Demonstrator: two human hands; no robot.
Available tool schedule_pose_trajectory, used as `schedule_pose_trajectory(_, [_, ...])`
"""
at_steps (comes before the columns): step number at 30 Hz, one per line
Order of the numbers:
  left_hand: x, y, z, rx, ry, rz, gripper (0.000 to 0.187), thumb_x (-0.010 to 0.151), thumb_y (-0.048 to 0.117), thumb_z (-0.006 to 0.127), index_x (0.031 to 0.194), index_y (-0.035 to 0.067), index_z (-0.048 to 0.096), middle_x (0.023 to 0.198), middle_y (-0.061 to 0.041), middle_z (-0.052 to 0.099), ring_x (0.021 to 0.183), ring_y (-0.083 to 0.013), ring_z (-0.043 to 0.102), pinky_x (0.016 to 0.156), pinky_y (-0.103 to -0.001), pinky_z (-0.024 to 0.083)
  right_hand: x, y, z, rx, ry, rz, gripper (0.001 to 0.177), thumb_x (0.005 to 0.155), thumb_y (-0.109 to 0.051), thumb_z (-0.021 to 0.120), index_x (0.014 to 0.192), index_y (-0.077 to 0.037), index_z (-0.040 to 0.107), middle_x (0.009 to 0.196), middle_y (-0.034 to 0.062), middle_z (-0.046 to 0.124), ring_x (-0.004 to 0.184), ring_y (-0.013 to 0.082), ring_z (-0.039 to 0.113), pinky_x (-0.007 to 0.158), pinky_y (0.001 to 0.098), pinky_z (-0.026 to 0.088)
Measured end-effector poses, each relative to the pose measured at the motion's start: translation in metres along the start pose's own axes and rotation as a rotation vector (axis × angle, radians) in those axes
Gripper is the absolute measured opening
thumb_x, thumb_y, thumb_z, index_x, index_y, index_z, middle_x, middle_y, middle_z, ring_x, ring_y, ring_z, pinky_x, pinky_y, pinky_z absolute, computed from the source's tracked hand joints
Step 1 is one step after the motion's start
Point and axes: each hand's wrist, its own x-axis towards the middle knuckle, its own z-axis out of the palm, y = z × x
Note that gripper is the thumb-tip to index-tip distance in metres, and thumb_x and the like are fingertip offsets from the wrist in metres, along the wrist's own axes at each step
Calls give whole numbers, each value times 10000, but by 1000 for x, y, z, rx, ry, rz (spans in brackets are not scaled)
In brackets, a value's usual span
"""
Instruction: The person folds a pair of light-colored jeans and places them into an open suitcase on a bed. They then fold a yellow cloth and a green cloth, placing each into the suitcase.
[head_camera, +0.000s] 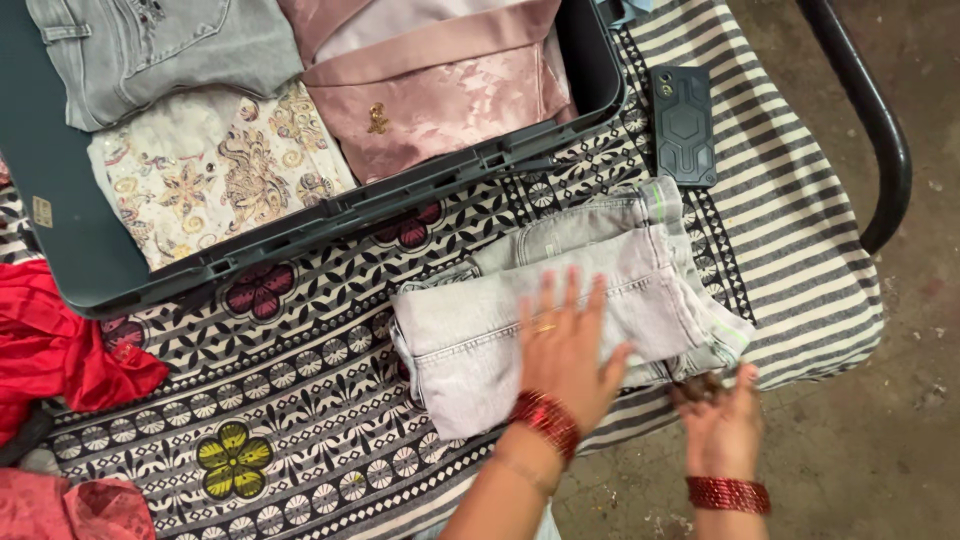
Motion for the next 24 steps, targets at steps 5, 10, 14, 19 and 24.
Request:
schedule_pose_trajectory(5, [-42,-53,-34,214,113,-195,749,923,471,589,1533,85,390,1653,-223,210,1527,-451,105,1187,-625,19,-26,-9,-1,-328,-12,-729,501,1122,-363,561,1508,-57,467,1516,138,536,1339,229,554,1079,391,483])
schedule_pose_trajectory(10, [-48,-73,-21,247,157,-251,752,932,526,556,1557,150,372,1666,-213,149,1510,-466,89,1170,-664,-6,-50,1,59,-1111,-307,-1301,533,1028,-443,537,1476,-155,521,1587,107,468,1513,366,410,1275,539,283])
schedule_pose_trajectory(14, [-48,-84,-3,275,185,-259,786,914,576,516,1562,168,340,1676,-183,107,1527,-439,54,1168,-653,-24,-22,2,103,-1701,-312,-1284,782,922,-656,426,1555,-197,390,1681,136,261,1546,396,178,1183,674,60])
schedule_pose_trajectory(19, [-48,-100,14,324,189,-244,807,949,617,441,1592,152,299,1687,-174,89,1536,-427,32,1179,-633,-39,10,13,108,-1539,-388,-1262,860,912,-731,386,1584,-197,336,1683,190,202,1555,418,127,1178,717,58])
schedule_pose_trajectory(24, [-48,-107,22,319,172,-252,801,956,622,429,1593,155,295,1693,-170,92,1549,-414,32,1193,-625,-37,26,32,105,-1506,-366,-1249,879,894,-728,410,1596,-206,322,1686,194,202,1563,417,111,1176,717,41])
